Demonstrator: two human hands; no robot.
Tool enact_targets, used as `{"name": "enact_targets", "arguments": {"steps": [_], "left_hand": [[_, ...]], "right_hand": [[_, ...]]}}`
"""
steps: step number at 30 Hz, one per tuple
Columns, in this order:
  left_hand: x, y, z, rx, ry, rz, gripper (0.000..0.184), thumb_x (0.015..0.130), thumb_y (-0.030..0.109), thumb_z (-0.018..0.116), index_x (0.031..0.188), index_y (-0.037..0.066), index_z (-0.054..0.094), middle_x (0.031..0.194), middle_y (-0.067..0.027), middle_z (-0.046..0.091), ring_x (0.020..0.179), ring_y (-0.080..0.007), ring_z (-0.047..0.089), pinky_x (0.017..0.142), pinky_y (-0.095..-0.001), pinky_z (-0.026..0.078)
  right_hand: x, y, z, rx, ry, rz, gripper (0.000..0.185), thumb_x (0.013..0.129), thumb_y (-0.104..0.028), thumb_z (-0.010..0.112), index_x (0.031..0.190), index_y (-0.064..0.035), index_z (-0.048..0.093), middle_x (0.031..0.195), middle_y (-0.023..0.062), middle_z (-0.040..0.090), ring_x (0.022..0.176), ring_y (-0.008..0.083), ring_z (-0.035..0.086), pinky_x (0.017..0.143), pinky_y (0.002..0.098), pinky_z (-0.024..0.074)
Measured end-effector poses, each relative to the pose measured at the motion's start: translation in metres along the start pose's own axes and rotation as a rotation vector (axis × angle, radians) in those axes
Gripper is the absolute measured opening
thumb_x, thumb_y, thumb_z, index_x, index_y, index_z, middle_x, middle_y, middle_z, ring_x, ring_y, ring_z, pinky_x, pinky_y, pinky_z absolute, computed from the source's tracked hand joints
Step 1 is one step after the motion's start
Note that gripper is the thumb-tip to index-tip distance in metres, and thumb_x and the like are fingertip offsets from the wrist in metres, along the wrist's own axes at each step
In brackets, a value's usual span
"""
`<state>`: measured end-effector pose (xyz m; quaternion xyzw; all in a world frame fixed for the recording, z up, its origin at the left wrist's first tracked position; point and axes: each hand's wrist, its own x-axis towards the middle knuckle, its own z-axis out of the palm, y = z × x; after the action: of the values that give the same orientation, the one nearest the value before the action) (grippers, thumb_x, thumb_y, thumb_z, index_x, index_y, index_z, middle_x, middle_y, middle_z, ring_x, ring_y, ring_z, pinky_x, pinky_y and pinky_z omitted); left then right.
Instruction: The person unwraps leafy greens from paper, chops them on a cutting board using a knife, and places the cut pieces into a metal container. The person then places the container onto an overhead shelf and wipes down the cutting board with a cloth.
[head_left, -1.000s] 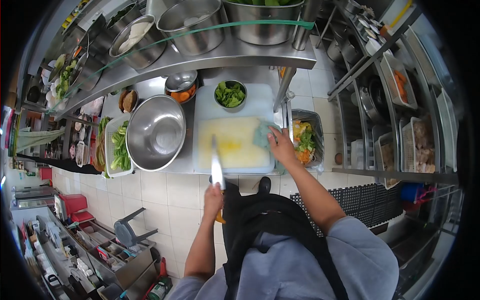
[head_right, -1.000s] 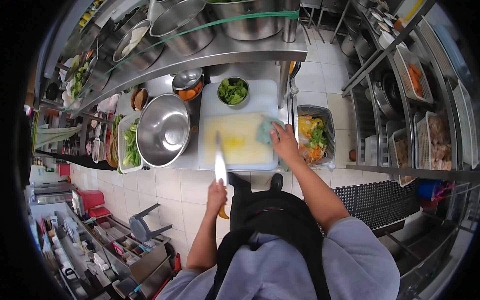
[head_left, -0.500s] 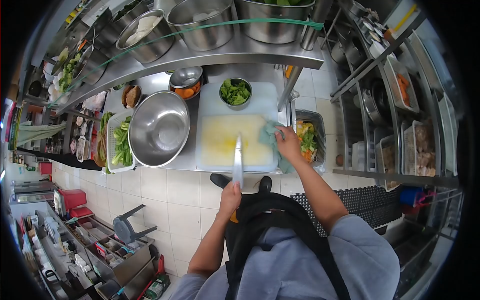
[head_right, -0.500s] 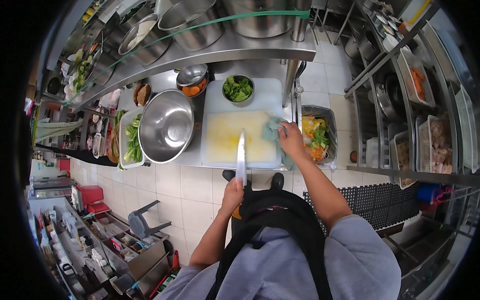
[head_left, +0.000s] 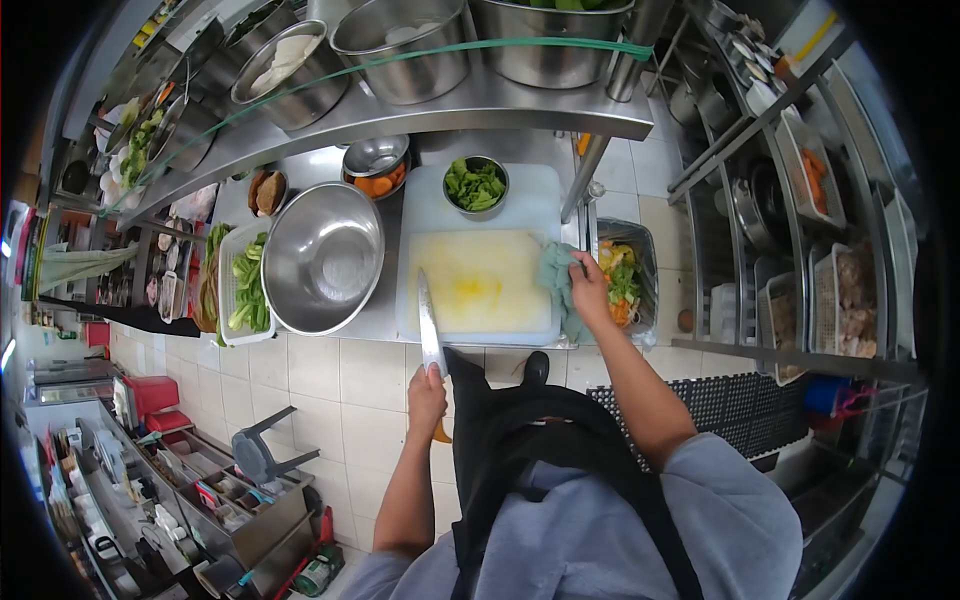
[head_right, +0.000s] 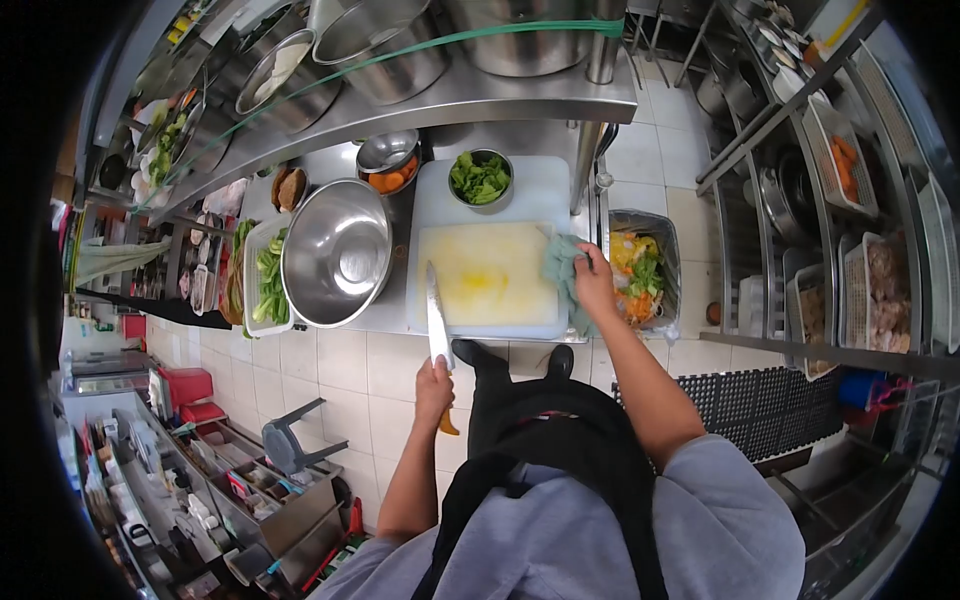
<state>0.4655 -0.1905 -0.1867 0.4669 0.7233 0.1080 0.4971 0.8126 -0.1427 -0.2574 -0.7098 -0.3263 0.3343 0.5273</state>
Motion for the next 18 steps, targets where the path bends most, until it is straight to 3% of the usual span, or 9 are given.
{"name": "enact_targets", "arguments": {"steps": [2,4,6,8,10,12,14,16,18], "left_hand": [[-0.002,-0.003,0.023,-0.160,0.022,-0.110,0.042,0.111,0.036,0.045,0.097,-0.001,0.060,0.078,-0.0219,0.062,0.070,-0.0361,0.068,0.064,-0.0486,0.055],[0.004,-0.022,0.055,0.162,0.030,0.403,0.039,0.110,0.033,0.045,0.095,0.000,0.060,0.077,-0.0211,0.064,0.071,-0.0359,0.069,0.063,-0.0480,0.054],[0.001,-0.015,0.060,0.181,-0.069,0.488,0.040,0.111,0.033,0.045,0.096,0.000,0.061,0.080,-0.0235,0.066,0.071,-0.0395,0.069,0.064,-0.0490,0.054],[0.004,0.006,0.038,0.018,-0.089,0.146,0.041,0.111,0.034,0.045,0.096,0.000,0.062,0.074,-0.0220,0.064,0.060,-0.0358,0.067,0.057,-0.0467,0.053],[0.025,0.010,0.032,0.059,0.111,0.441,0.043,0.111,0.036,0.045,0.095,-0.001,0.060,0.064,-0.0170,0.059,0.045,-0.0257,0.059,0.044,-0.0412,0.049],[0.011,0.030,0.042,-0.101,-0.062,0.069,0.041,0.111,0.031,0.045,0.096,-0.003,0.060,0.072,-0.0226,0.063,0.056,-0.0380,0.064,0.055,-0.0482,0.052],[0.025,0.008,0.035,0.093,0.128,0.416,0.039,0.111,0.028,0.044,0.097,-0.004,0.061,0.079,-0.0254,0.064,0.064,-0.0444,0.064,0.061,-0.0515,0.052],[0.043,-0.005,-0.002,0.243,0.052,0.477,0.037,0.110,0.028,0.046,0.099,-0.002,0.065,0.090,-0.0286,0.067,0.082,-0.0489,0.066,0.073,-0.0554,0.053],[0.043,0.008,-0.015,0.089,-0.057,0.130,0.036,0.109,0.027,0.047,0.099,-0.002,0.065,0.097,-0.0296,0.069,0.092,-0.0518,0.064,0.082,-0.0578,0.052]], "right_hand": [[-0.007,0.001,-0.002,0.053,-0.005,0.026,0.021,0.104,-0.014,0.057,0.120,-0.0055,0.066,0.097,0.0009,0.064,0.088,0.0110,0.056,0.081,0.0267,0.0469],[-0.005,0.001,-0.003,-0.012,-0.054,0.125,0.020,0.104,-0.013,0.056,0.120,-0.0066,0.065,0.098,0.0004,0.063,0.089,0.0096,0.054,0.081,0.0264,0.0458],[-0.001,0.007,-0.002,0.056,-0.046,0.123,0.021,0.103,-0.012,0.055,0.120,-0.0066,0.065,0.097,0.0003,0.063,0.089,0.0097,0.054,0.082,0.0266,0.0458],[0.007,0.011,-0.005,0.127,-0.022,0.119,0.021,0.103,-0.011,0.055,0.120,-0.0065,0.064,0.097,0.0002,0.062,0.090,0.0097,0.053,0.083,0.0268,0.0459],[0.005,0.018,-0.014,0.235,-0.030,0.168,0.022,0.102,-0.010,0.050,0.118,-0.0062,0.064,0.098,0.0005,0.062,0.090,0.0107,0.055,0.084,0.0270,0.0471],[0.004,0.024,-0.015,0.371,-0.003,0.243,0.022,0.101,-0.010,0.047,0.115,-0.0063,0.064,0.099,0.0013,0.063,0.091,0.0122,0.057,0.085,0.0280,0.0486],[0.011,0.024,-0.013,0.517,0.013,0.301,0.022,0.101,-0.010,0.045,0.112,-0.0065,0.063,0.101,0.0021,0.065,0.092,0.0136,0.060,0.086,0.0289,0.0501],[0.011,0.020,-0.009,0.668,0.053,0.352,0.021,0.100,-0.010,0.042,0.108,-0.0088,0.061,0.101,0.0041,0.066,0.093,0.0165,0.063,0.088,0.0323,0.0530],[0.011,0.008,-0.008,0.701,0.058,0.355,0.020,0.100,-0.010,0.042,0.108,-0.0089,0.060,0.100,0.0041,0.066,0.093,0.0167,0.064,0.087,0.0328,0.0536]]}}
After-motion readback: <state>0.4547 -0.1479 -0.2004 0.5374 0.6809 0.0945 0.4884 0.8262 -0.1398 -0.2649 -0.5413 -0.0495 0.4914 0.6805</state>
